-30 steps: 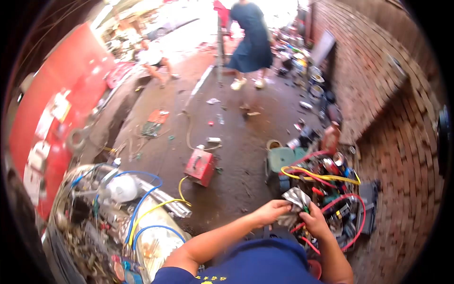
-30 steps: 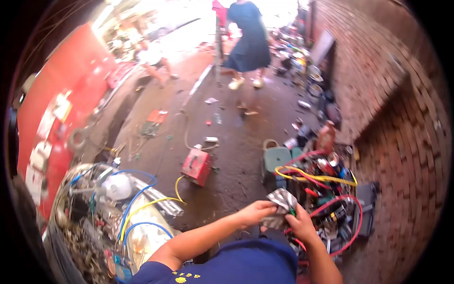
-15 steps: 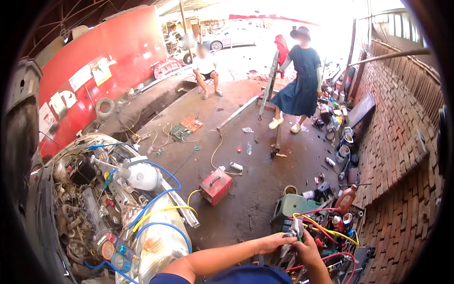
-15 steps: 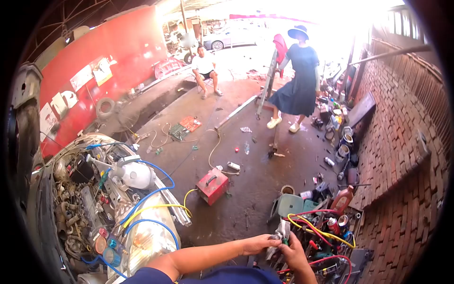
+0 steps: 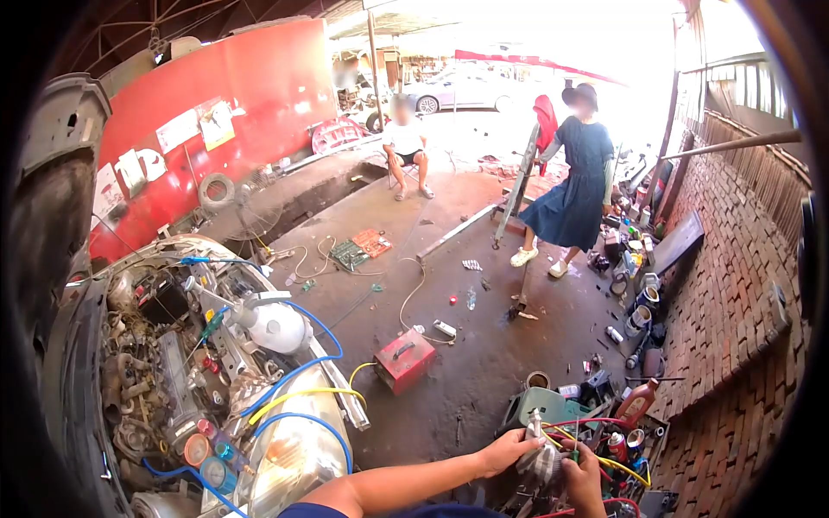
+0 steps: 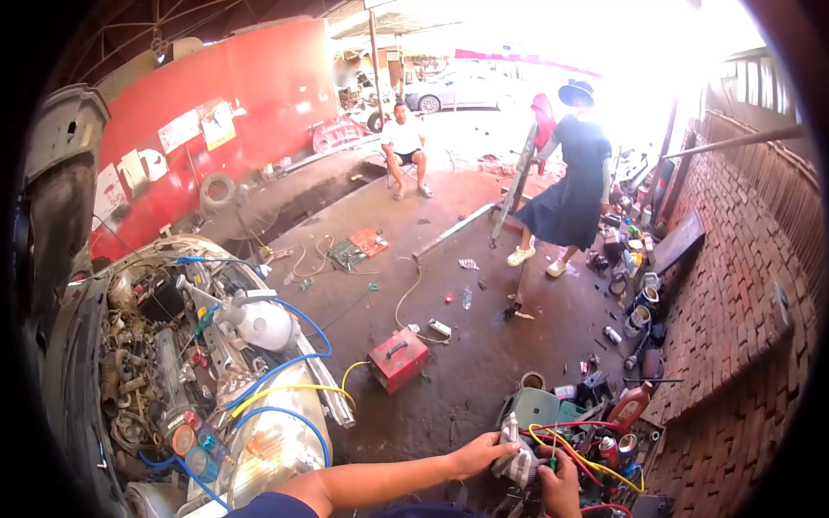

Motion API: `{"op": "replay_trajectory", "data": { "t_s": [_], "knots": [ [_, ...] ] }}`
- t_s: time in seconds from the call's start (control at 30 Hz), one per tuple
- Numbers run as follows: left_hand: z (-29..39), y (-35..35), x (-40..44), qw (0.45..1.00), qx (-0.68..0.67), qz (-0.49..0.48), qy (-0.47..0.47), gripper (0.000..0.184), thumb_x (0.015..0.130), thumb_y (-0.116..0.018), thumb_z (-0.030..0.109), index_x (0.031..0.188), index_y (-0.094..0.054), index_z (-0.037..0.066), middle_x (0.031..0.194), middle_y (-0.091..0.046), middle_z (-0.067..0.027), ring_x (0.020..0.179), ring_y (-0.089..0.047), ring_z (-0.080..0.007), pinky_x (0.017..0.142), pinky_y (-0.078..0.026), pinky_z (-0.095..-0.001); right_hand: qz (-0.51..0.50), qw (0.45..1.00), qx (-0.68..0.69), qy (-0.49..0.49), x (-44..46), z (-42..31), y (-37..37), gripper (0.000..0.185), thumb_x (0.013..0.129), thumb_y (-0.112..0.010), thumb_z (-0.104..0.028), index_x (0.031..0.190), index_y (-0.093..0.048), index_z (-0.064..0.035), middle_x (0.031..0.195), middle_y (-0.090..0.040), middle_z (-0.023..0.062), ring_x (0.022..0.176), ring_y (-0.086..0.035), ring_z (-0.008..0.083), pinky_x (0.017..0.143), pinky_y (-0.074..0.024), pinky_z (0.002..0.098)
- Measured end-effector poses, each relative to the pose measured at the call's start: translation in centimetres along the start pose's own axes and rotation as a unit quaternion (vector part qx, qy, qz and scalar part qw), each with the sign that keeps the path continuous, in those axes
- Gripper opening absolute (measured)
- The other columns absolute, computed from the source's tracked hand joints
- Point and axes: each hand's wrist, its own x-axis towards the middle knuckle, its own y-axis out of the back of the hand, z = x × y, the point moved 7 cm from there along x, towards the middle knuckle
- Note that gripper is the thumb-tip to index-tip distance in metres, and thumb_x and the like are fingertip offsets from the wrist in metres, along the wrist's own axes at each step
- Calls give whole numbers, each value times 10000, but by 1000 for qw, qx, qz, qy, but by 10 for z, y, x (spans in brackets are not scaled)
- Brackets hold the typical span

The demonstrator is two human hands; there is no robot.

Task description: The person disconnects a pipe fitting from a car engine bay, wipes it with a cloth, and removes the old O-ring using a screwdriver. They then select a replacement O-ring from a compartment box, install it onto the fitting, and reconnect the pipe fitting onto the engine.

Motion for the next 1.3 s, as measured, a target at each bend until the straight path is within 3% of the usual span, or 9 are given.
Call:
{"op": "replay_trajectory", "data": {
  "t_s": [0.13, 0.33, 0.53, 0.63, 0.77, 0.93, 1.1, 1.2, 1.3],
  "knots": [
    [-6, 7, 8, 997, -71, 0, 2, 382, 1108, -647, 195, 1427, -594, -8, 1283, -716, -52, 1133, -678, -111, 1013, -547, -298, 127, 962, -213, 116, -3, -45, 9, 247, 1036, -534, -31, 1258, -627, 22, 1055, -700, 86, 898, -684, 168, 849, -543, 279],
    [0, -33, -8, 995, -101, -4, 2, 358, 1144, -530, 258, 1436, -601, 65, 1220, -697, -5, 1077, -655, -117, 963, -540, -316, 111, 976, -81, 167, -11, -62, -35, 274, 1050, -559, -117, 1261, -648, 34, 1243, -679, 183, 1201, -635, 281, 1087, -464, 384],
    [35, -72, -35, 944, -298, -118, 82, 433, 1185, -419, 428, 1408, -599, 103, 1341, -661, -35, 1254, -601, -169, 1123, -443, -373, 126, 838, -432, 308, -3, -83, -63, 340, 1045, -545, -205, 1274, -662, 17, 1355, -647, 224, 1352, -551, 428, 1179, -385, 516],
    [17, -51, -27, 989, -125, -44, 57, 396, 1181, -466, 390, 1404, -595, 89, 1349, -646, -20, 1249, -585, -143, 1111, -444, -351, 1, 902, -339, 268, 10, -63, -64, 324, 1023, -576, -150, 1288, -665, 15, 1313, -675, 227, 1276, -614, 447, 1117, -462, 494],
    [46, -45, -30, 999, 46, -12, -12, 366, 1164, -545, 357, 1354, -633, 57, 1213, -666, -1, 1133, -596, -89, 993, -506, -318, -156, 983, -27, 87, 19, -36, -60, 578, 1038, -654, -281, 1517, -546, 24, 1427, -646, 150, 1375, -585, 273, 1160, -447, 400],
    [96, -42, -31, 984, 156, -6, -80, 452, 1157, -541, 440, 1256, -677, 21, 1080, -689, -21, 996, -633, -106, 897, -534, -323, -142, 905, 397, -57, 29, -7, -88, 781, 1105, -455, -621, 1638, -425, -51, 1567, -560, 140, 1435, -557, 299, 1187, -452, 463],
    [143, -42, -48, 853, 504, 69, -118, 480, 1129, -564, 437, 1204, -690, -20, 1210, -677, -170, 1163, -624, -295, 1036, -473, -435, -252, 879, 398, -78, 41, -27, -165, 710, 1132, -353, -634, 1588, -480, -106, 1512, -609, 139, 1418, -576, 290, 1194, -469, 510],
    [187, -44, -82, 761, 592, 75, -253, 442, 1093, -589, 385, 1226, -693, -24, 1390, -605, -228, 1355, -501, -425, 1177, -356, -535, -92, 885, 456, 17, 38, -71, -188, 687, 1105, -400, -672, 1433, -579, -95, 1202, -700, 156, 1077, -717, 286, 933, -613, 454],
    [217, -34, -116, 698, 644, 76, -302, 434, 1087, -597, 369, 1258, -688, -20, 1457, -555, -207, 1455, -424, -404, 1242, -321, -527, -268, 863, 424, -62, 39, -39, -198, 741, 1010, -476, -789, 1395, -565, -162, 979, -652, 53, 593, -610, 179, 438, -471, 321]
  ]
}}
